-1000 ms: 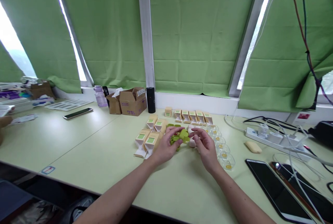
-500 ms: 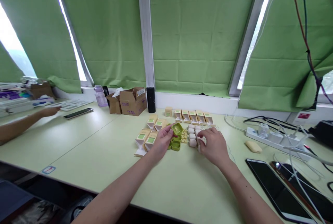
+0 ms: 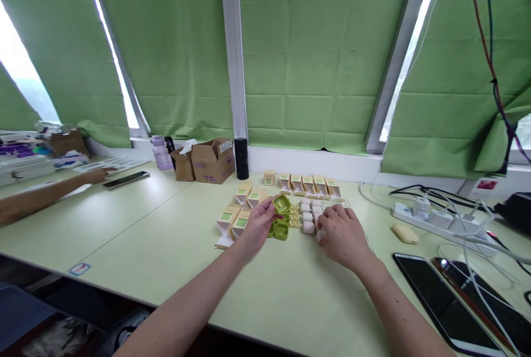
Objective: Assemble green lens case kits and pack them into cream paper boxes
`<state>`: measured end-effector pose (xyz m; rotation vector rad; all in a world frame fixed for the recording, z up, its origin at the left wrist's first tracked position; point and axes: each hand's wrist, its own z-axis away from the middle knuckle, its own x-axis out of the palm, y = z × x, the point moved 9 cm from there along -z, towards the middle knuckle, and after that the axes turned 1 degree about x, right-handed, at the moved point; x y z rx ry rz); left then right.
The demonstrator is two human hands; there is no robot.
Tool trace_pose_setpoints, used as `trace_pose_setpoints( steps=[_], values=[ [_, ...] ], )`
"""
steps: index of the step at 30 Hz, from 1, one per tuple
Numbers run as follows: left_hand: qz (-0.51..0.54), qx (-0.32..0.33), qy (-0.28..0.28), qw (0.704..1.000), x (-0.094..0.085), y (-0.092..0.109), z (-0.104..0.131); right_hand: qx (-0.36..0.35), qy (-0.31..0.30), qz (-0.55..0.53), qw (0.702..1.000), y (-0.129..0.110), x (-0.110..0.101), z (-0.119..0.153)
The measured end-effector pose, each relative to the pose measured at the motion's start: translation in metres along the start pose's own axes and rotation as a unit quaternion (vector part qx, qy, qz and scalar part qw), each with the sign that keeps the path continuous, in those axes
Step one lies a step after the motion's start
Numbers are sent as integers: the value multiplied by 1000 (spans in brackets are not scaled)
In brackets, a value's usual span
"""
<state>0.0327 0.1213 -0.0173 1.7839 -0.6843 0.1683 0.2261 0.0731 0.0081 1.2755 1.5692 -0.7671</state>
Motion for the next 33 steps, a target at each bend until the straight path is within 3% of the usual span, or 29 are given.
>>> trace_pose_setpoints(
  steps=[7,14,18,21,23,24,27,29,31,33],
  values=[
    [7,0,-5,1000,1,1,1,-3,-26,31,999,-1,9,2],
    [7,3,-7,1000,0,2,1,-10,-5,18,1000,-2,9,0],
    [10,0,-5,1000,-1,1,0,5,56,-63,996,-1,-5,-1],
    [12,1,-3,1000,-1,1,0,44,122,-226,966,10,-15,-2],
    [13,3,-2,1000,-1,1,0,82,156,-389,904,22,-15,-3],
    [12,2,-2,1000,-1,1,0,101,162,-481,856,27,-11,-3],
    [7,-1,-2,1000,0,1,1,135,140,-717,669,32,9,-7],
    [3,-2,-1,1000,0,2,1,140,116,-806,563,28,19,-8],
    [1,-1,-1,1000,-1,2,1,141,92,-850,500,23,26,-9],
    [0,-1,-3,1000,-1,2,1,141,72,-870,467,17,31,-9]
  ],
)
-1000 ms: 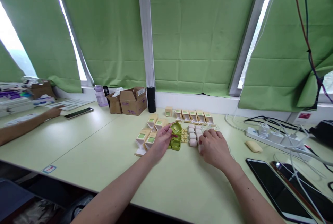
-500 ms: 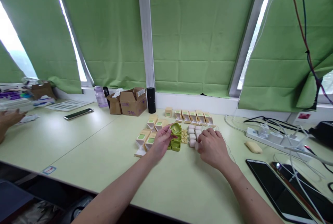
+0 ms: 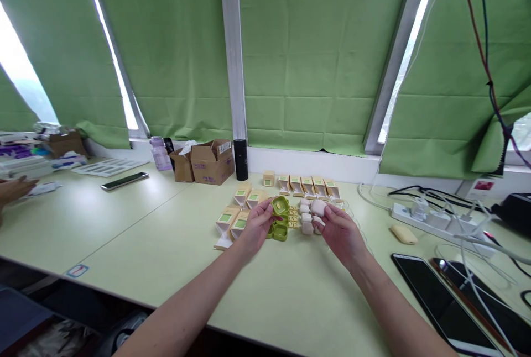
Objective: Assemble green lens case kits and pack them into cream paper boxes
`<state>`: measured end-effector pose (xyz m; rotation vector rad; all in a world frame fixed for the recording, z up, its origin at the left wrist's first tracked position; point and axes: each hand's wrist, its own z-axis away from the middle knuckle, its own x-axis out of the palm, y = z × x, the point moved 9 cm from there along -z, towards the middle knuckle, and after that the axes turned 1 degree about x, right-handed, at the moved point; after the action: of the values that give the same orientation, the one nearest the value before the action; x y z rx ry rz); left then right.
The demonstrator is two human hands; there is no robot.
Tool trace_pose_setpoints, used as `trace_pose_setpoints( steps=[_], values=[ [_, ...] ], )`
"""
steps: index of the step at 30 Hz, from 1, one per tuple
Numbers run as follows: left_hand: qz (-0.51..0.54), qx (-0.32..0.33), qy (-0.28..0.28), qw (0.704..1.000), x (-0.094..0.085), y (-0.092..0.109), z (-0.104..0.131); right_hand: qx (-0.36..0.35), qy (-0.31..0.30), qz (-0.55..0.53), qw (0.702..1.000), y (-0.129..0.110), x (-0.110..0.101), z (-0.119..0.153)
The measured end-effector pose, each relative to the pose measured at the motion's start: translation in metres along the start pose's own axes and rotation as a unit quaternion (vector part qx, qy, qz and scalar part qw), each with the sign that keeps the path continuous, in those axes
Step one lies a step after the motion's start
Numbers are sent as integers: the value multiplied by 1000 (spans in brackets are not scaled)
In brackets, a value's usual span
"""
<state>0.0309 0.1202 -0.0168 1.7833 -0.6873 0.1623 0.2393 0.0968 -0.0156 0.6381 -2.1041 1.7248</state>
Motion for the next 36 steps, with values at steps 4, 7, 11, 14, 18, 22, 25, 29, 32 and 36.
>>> trace_pose_setpoints(
  steps=[4,7,11,14,18,22,25,29,32,36],
  values=[
    [-8,-1,-5,1000,1,0,0,20,-29,-27,999,6,10,4],
    [-9,-3,-7,1000,3,-1,1,29,-61,-25,997,7,22,9],
    [-7,-11,-12,1000,4,-4,1,29,-78,-15,996,8,29,13],
    [-5,-12,-12,1000,3,-5,1,22,-72,-15,997,8,30,13],
    [-12,-14,-16,1000,3,-6,1,9,-66,-19,998,8,31,13],
    [-18,-11,-16,1000,3,-6,1,-7,-59,-6,998,7,33,14],
    [-17,-11,-17,1000,4,-6,1,-18,-50,11,999,8,32,14],
    [-20,-19,-19,999,3,-8,0,-35,-26,66,997,10,25,12],
    [-42,-16,-14,999,1,-9,-1,-58,-1,98,993,8,20,10],
    [-52,-16,-4,999,-3,-11,-3,-67,23,119,990,7,17,9]
  ],
)
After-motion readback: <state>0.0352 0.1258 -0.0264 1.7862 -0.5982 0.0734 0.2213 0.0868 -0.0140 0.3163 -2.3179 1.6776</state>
